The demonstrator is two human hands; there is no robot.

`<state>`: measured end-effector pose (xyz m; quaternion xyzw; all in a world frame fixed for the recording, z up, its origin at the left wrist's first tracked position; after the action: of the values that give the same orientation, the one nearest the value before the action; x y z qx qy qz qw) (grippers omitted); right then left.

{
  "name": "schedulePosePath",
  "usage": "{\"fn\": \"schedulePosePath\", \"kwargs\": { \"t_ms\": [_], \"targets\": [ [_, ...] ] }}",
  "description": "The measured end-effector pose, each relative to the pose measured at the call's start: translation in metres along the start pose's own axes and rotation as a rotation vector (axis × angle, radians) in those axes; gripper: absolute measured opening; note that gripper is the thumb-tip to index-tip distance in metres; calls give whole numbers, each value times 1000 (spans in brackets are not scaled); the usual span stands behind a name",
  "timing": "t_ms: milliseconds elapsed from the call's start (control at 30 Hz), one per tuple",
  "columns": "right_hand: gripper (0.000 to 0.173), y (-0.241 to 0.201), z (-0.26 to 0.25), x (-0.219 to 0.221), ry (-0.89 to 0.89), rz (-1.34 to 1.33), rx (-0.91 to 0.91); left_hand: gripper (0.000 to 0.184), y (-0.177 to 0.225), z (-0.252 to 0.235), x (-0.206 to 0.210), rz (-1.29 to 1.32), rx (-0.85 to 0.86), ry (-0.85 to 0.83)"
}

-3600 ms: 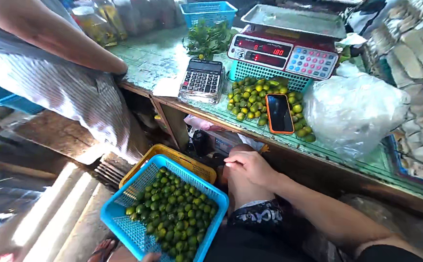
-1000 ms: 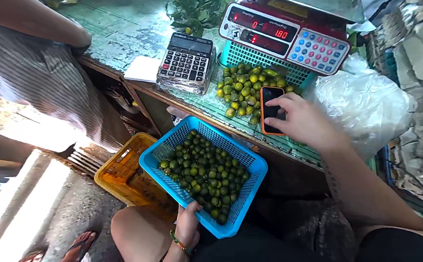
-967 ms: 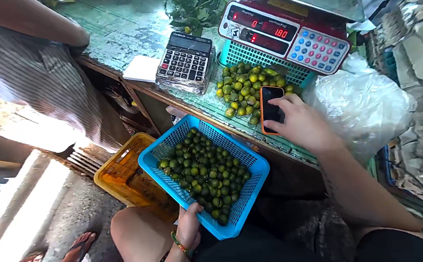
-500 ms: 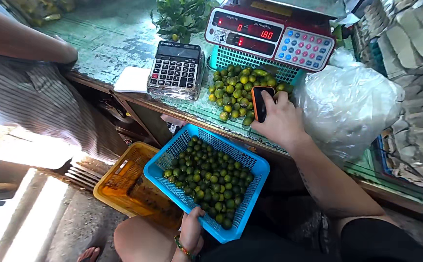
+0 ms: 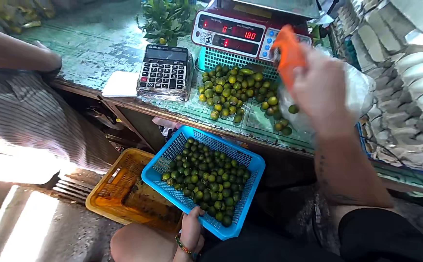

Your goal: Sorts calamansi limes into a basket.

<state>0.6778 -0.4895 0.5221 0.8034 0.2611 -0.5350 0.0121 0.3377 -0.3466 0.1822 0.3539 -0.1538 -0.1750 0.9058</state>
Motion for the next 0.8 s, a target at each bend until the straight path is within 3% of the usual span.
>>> {"fn": "schedulePosePath", "kwargs": {
  "t_ms": [100, 167, 333, 467, 567, 667, 733, 800],
  "targets": [
    [47, 37, -27, -73, 207, 19, 41, 19, 0, 0, 0, -21, -2, -1],
    [42, 74, -60, -85, 190, 85, 92, 17, 0, 1, 2, -36, -2, 2],
    [40, 167, -118, -10, -144, 282, 212, 18, -2, 3, 4, -40, 4, -18],
    [35, 203, -115, 27, -219, 209, 275, 19, -2, 5, 4, -34, -1, -16],
    [37, 183, -95, 6, -89, 133, 272, 19, -2, 5, 5, -23, 0, -12],
    [34, 96, -60, -28, 79, 22, 42, 18, -2, 4, 5, -12, 6, 0],
    [26, 30, -41, -6, -55, -27, -273, 18, -1, 4, 6, -17, 11, 9],
    [22, -5, -37, 51, -311, 93, -468, 18, -3, 5, 6, -26, 9, 8]
  ]
}}
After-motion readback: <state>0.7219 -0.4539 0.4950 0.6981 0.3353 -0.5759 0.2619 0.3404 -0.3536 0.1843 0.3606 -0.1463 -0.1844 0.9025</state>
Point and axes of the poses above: each hand's wrist, its own z-axis away from the middle knuckle, its own x-axis out of the palm, y = z × x, the point moved 9 cm from there along -z, towards the middle knuckle, and after that the axes turned 4 degrees about y, right-handed, at the moved point
